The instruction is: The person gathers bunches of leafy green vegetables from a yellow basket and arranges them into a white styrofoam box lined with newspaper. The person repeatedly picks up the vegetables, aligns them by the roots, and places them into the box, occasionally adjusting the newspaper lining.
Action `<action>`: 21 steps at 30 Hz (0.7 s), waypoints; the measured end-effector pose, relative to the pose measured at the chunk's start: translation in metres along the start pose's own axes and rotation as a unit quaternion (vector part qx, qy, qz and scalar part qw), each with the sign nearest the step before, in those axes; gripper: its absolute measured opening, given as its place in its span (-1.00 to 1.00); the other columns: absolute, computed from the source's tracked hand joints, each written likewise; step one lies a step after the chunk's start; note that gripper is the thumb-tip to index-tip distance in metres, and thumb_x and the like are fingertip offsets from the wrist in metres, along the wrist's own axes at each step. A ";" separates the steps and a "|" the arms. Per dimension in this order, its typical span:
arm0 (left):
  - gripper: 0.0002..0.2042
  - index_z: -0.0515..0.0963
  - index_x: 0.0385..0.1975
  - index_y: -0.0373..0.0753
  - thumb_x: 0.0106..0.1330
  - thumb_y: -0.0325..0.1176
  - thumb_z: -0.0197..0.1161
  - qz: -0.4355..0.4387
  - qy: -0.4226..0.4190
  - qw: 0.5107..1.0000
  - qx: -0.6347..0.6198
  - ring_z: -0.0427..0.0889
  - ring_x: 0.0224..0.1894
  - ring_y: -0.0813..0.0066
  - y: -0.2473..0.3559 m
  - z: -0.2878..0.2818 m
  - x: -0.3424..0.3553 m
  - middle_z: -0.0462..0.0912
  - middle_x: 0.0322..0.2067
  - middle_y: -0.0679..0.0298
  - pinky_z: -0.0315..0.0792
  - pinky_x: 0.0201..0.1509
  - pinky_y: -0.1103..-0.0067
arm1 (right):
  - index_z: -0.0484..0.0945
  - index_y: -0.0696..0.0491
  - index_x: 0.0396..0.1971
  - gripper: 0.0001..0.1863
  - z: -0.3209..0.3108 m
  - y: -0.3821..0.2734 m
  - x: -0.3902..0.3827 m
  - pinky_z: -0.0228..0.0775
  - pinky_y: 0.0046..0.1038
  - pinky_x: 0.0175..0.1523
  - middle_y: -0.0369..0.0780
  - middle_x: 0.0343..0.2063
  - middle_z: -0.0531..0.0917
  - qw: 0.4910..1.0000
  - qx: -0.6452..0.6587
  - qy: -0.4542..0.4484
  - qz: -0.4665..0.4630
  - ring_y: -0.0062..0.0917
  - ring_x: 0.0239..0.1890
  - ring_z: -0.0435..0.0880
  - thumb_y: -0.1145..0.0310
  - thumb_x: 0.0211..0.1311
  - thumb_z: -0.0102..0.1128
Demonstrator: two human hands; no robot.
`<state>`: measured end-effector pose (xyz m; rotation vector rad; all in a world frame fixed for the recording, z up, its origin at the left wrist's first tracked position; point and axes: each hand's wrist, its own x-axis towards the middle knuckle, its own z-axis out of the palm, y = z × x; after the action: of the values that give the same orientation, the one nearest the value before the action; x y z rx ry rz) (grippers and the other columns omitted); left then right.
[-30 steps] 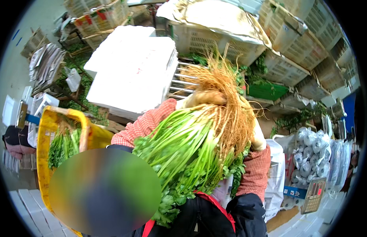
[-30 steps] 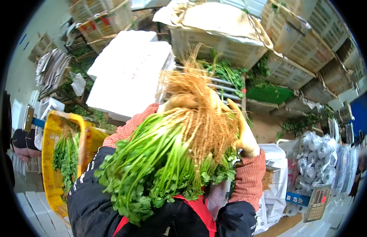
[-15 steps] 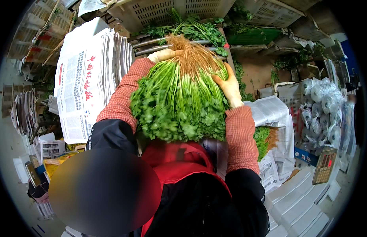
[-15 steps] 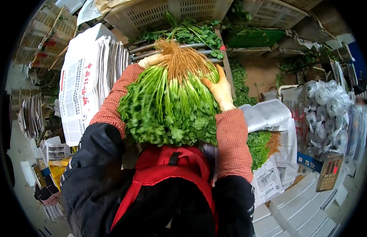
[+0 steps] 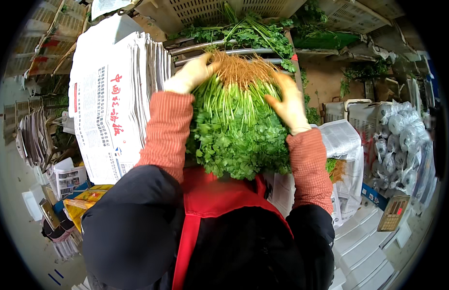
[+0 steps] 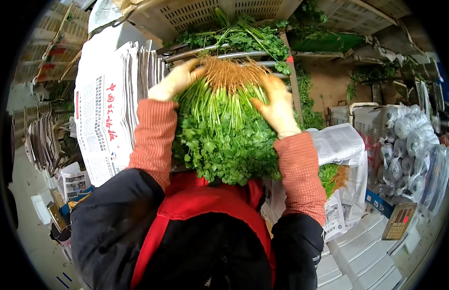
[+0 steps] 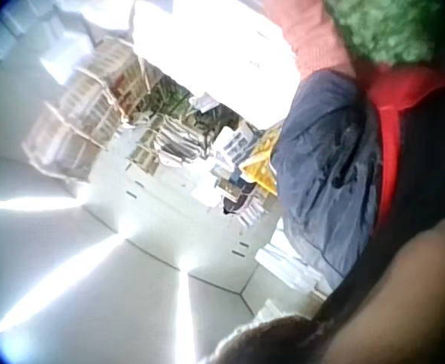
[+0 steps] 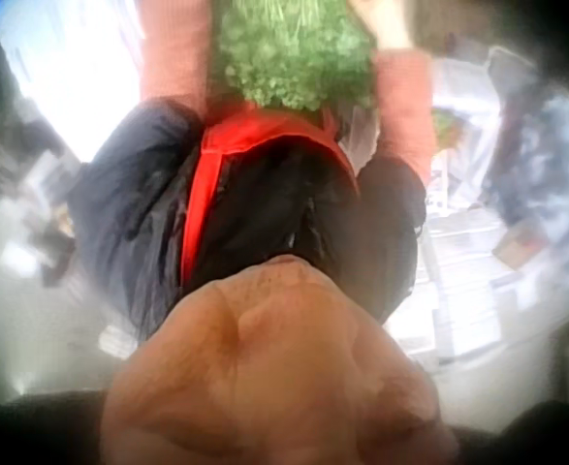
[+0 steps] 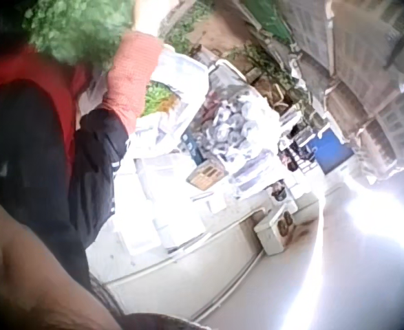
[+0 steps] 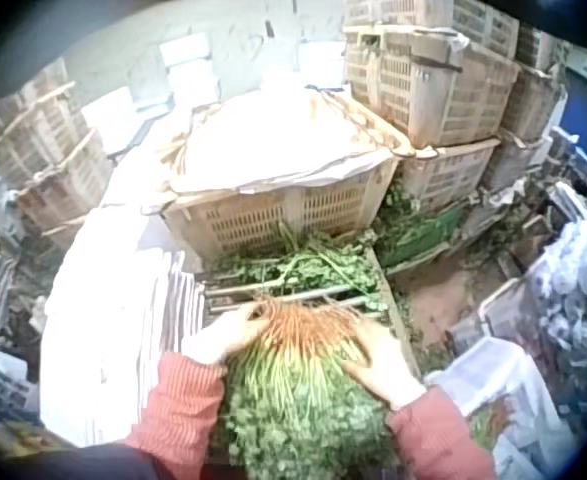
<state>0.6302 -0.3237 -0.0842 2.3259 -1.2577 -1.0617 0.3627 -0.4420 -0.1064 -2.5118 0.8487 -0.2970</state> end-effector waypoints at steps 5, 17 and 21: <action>-0.25 -0.16 0.34 -0.34 0.33 -0.10 0.07 -0.148 0.069 0.985 -0.057 0.62 -0.26 0.12 -0.033 0.079 -0.037 0.46 -0.01 -0.20 0.55 -0.16 0.39 | 0.40 -0.02 0.07 -0.53 0.052 0.019 -0.029 0.21 -0.24 0.16 -0.14 0.10 0.44 0.990 0.025 0.076 0.115 -0.26 0.13 0.40 0.23 0.13 0.17; -0.45 0.24 0.19 -0.30 0.26 -0.16 0.13 -0.032 0.269 0.943 0.195 0.53 -0.06 0.08 -0.054 0.092 -0.056 0.51 -0.08 -0.08 0.39 0.05 0.20 | 0.29 0.14 0.17 -0.37 -0.018 0.089 -0.020 0.22 -0.28 0.25 -0.01 0.11 0.42 0.977 -0.022 0.121 0.175 -0.20 0.18 0.37 0.25 0.11 0.26; -0.61 0.40 0.04 -0.35 0.23 -0.34 0.16 0.159 0.254 0.954 -0.005 0.51 0.03 0.12 0.024 0.090 -0.060 0.53 -0.05 -0.04 0.38 0.15 0.31 | 0.22 0.16 0.20 -0.26 0.022 0.120 -0.034 0.34 -0.25 0.09 0.07 0.00 0.50 0.940 -0.037 -0.144 0.307 -0.13 0.05 0.49 0.11 0.08 0.27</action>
<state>0.5298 -0.2806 -0.1047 2.0947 -1.3359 -0.3314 0.2817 -0.4964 -0.1869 -2.1351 1.4647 0.3068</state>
